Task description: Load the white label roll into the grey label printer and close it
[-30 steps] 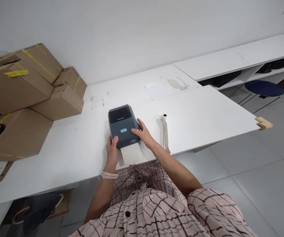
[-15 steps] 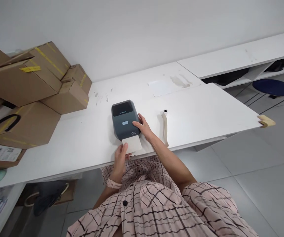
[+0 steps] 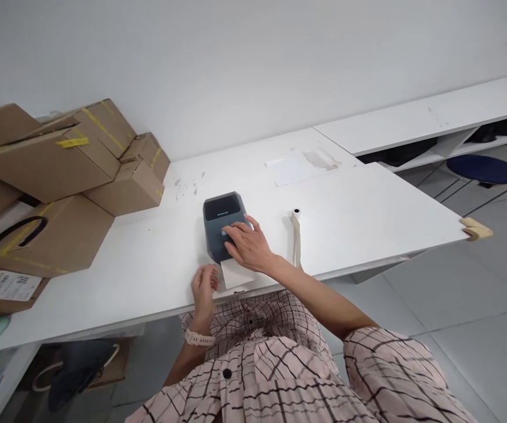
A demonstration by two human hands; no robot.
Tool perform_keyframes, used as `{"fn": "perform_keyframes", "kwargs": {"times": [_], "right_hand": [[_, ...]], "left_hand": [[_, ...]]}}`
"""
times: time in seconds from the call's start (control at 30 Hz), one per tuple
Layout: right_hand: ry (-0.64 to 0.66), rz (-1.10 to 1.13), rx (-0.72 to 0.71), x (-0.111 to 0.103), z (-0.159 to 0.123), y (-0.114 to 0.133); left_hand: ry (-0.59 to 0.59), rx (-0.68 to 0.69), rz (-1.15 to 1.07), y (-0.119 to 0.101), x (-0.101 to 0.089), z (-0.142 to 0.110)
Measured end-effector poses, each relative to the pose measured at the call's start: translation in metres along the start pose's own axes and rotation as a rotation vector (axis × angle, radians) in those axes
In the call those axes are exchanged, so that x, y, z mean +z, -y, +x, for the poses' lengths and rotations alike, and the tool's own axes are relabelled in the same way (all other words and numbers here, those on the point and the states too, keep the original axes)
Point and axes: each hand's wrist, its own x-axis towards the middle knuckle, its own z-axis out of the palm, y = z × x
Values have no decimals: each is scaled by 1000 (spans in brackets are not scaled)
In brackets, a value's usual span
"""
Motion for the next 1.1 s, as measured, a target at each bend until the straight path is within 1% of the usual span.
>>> {"fn": "perform_keyframes", "kwargs": {"times": [0.03,0.1,0.2,0.27,0.33,0.43,0.5,0.57,0.67,0.73,0.8,0.9,1.0,1.1], "right_hand": [[-9,-28,-13,3,0,2],[-22,-62,-35,8,-1,5],[-26,-56,-22,12,-2,9],[-13,17,40,10,-5,10],[-25,160,146,4,-10,9],[-74,432,399,-8,-22,2],[-46,613,560,-15,-28,-4],[-2,773,660,-16,-33,-9],[-26,927,744,-6,-37,-12],[-48,939,783,4,-40,-13],[-65,877,791,13,-42,-12],[-108,785,766,20,-44,-10],[-122,802,768,16,-43,-9],[-120,839,751,6,-36,-11]], "left_hand": [[-59,54,-6,-3,-1,8],[-96,139,-34,-13,0,24],[-64,190,-57,-29,10,41],[-40,189,-57,-36,18,45],[-22,170,-67,-40,22,46],[-6,125,-76,-42,21,46],[4,105,-74,-43,19,47],[14,97,-71,-43,18,49],[33,98,-53,-40,21,46],[82,144,-19,-34,24,41],[132,214,42,-27,28,35],[141,252,133,-21,28,29],[147,254,150,-23,23,28],[159,291,103,-37,21,34]]}}
